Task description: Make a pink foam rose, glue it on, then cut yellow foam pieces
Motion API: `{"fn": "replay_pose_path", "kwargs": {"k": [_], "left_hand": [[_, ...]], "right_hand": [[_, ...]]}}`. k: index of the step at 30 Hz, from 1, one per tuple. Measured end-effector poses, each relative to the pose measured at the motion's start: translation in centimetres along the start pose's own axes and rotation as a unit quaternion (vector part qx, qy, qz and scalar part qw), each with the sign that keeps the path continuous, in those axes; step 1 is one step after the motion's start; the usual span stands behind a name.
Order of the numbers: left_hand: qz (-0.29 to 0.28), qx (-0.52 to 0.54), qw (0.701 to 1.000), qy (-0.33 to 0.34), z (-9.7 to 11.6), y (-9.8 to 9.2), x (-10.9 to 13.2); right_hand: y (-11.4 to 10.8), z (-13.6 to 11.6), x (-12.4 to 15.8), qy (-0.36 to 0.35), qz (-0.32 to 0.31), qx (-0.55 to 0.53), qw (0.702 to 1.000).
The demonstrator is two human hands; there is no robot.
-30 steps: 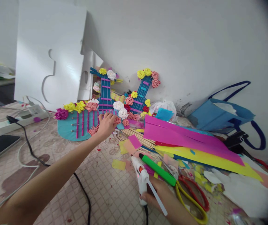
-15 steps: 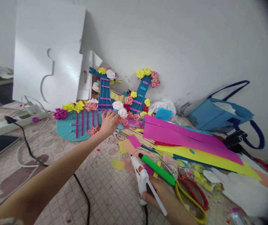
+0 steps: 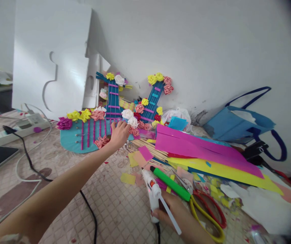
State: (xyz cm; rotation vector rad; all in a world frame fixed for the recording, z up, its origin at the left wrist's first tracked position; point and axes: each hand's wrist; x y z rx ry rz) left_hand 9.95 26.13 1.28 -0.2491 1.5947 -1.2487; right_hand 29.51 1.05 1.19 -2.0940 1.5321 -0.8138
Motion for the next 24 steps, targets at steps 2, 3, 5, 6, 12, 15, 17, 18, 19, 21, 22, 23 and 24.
{"fn": "replay_pose_path", "kwargs": {"k": [2,3,5,6,12,15,17,18,19,21,22,23,24], "left_hand": [[0.002,-0.003,1.000,0.001,-0.16,0.10,-0.02],[0.002,-0.006,1.000,0.002,-0.23,0.15,-0.03],[0.004,-0.009,1.000,0.004,-0.36,0.23,-0.02],[0.005,-0.007,1.000,0.004,-0.40,0.26,0.00],[0.016,0.019,1.000,0.011,-0.59,0.24,0.31],[0.021,0.023,0.999,0.020,-0.76,0.30,0.48],[0.024,0.027,0.999,0.029,-0.85,0.40,0.56],[0.025,0.029,0.999,0.034,-0.88,0.46,0.59],[0.029,0.032,0.998,0.039,-0.89,0.51,0.61],[0.039,0.037,0.997,0.046,-0.90,0.57,0.61],[0.044,0.038,0.997,0.049,-0.89,0.59,0.60],[0.049,0.040,0.997,0.052,-0.90,0.60,0.59],[0.051,0.042,0.996,0.055,-0.91,0.60,0.58]], "right_hand": [[0.01,-0.01,-0.04,-0.005,0.001,0.000,1.000],[0.00,-0.03,-0.05,-0.006,0.000,0.001,1.000],[-0.03,-0.10,-0.05,-0.004,-0.001,0.003,1.000],[-0.05,-0.13,-0.04,-0.003,-0.003,0.003,1.000],[0.03,-0.09,0.04,-0.002,-0.003,0.006,1.000],[0.07,-0.06,0.08,-0.001,0.002,0.006,1.000],[0.04,-0.06,0.10,0.003,0.000,0.001,1.000],[0.02,-0.05,0.11,0.005,-0.001,-0.001,1.000],[0.01,-0.03,0.11,0.005,-0.003,-0.002,1.000],[0.00,0.06,0.11,0.001,-0.002,-0.002,1.000],[0.01,0.11,0.10,-0.001,-0.002,-0.002,1.000],[0.03,0.17,0.10,-0.002,-0.001,-0.002,1.000],[0.06,0.22,0.09,-0.003,-0.002,-0.003,1.000]]}}
Point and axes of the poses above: each hand's wrist, its own x-axis away from the middle knuckle, its own y-axis out of the palm, z = x × y, and after that the axes turned 5 degrees about x, right-handed
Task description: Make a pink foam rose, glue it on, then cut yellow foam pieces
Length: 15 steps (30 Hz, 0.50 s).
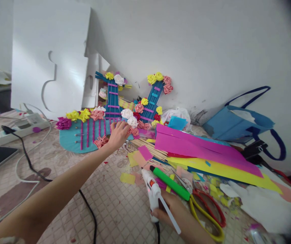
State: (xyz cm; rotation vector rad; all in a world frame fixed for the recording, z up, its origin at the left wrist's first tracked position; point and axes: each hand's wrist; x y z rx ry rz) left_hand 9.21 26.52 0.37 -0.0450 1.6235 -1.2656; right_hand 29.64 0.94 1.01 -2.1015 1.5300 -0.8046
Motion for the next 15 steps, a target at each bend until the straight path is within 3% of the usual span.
{"fn": "replay_pose_path", "kwargs": {"k": [15], "left_hand": [[-0.012,0.007,1.000,0.011,-0.03,0.11,-0.48]], "right_hand": [[0.12,0.18,-0.11,0.001,0.003,0.007,1.000]]}}
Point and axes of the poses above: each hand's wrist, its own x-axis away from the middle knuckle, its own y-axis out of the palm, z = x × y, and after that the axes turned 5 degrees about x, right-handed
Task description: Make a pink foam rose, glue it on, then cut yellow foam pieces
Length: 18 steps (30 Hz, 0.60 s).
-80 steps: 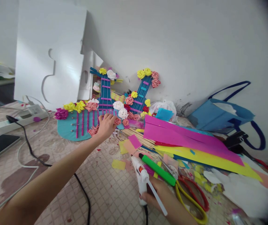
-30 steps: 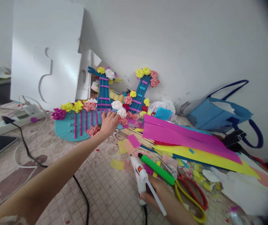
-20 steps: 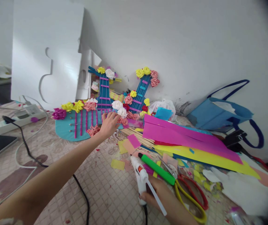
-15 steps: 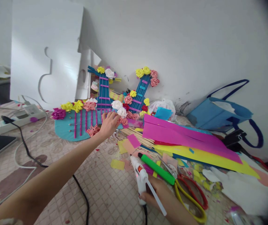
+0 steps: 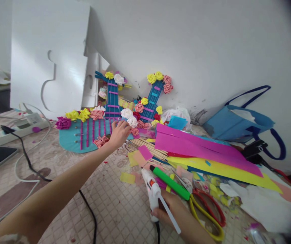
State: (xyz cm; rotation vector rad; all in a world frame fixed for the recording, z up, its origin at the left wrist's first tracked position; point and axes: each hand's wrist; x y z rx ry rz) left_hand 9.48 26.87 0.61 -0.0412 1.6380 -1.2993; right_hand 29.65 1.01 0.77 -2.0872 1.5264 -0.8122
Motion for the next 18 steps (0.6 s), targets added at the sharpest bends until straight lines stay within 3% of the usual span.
{"fn": "replay_pose_path", "kwargs": {"k": [11,18], "left_hand": [[0.009,0.020,1.000,-0.010,0.13,-0.35,0.49],[0.016,0.030,0.999,0.020,-0.15,-0.16,0.51]], "right_hand": [[-0.20,-0.50,0.13,0.001,-0.003,-0.019,1.000],[0.24,0.36,-0.05,0.006,0.002,-0.013,1.000]]}}
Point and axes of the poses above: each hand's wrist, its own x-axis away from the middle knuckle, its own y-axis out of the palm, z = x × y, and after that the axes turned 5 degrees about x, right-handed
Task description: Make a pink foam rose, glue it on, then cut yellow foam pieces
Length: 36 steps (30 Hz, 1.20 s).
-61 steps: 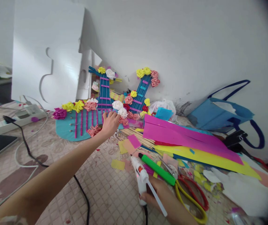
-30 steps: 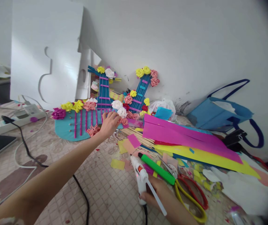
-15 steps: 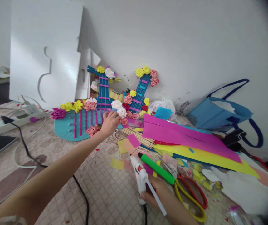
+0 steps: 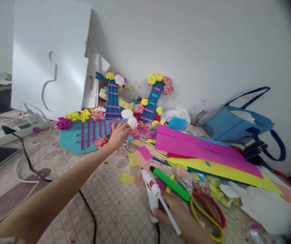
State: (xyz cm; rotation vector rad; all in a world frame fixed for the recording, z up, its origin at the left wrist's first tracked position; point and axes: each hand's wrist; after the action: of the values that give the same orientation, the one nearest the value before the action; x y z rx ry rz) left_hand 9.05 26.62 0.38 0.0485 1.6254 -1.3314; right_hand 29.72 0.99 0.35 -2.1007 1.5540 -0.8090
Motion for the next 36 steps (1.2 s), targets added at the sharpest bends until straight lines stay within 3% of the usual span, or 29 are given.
{"fn": "replay_pose_path", "kwargs": {"k": [13,18,22,27,30,33,35,36], "left_hand": [[-0.025,0.006,1.000,-0.015,0.4,0.0,-1.0],[-0.007,0.022,0.999,-0.026,0.9,-0.8,-1.0],[0.024,0.040,0.995,-0.088,2.1,-2.4,0.3],[-0.006,0.130,0.980,-0.152,4.7,-5.1,4.0],[-0.053,0.279,0.946,-0.159,7.3,-7.8,5.7],[-0.103,0.390,0.896,-0.186,10.9,-12.1,6.0],[-0.138,0.496,0.838,-0.182,13.5,-15.4,5.8],[-0.164,0.555,0.794,-0.185,14.7,-17.0,5.8]], "right_hand": [[-0.2,-0.4,0.0,-0.026,0.007,0.000,1.000],[-0.2,-0.4,0.0,-0.018,0.007,0.000,1.000],[-0.6,-1.1,0.2,-0.004,0.005,0.010,1.000],[-0.7,-1.7,0.5,-0.015,0.001,0.014,1.000],[-0.5,-1.5,0.7,-0.033,0.021,0.039,0.998],[-0.1,-1.4,0.8,-0.035,0.050,0.067,0.996],[0.2,-1.5,1.0,-0.037,0.074,0.069,0.994],[0.3,-1.5,1.0,-0.042,0.090,0.068,0.993]]}}
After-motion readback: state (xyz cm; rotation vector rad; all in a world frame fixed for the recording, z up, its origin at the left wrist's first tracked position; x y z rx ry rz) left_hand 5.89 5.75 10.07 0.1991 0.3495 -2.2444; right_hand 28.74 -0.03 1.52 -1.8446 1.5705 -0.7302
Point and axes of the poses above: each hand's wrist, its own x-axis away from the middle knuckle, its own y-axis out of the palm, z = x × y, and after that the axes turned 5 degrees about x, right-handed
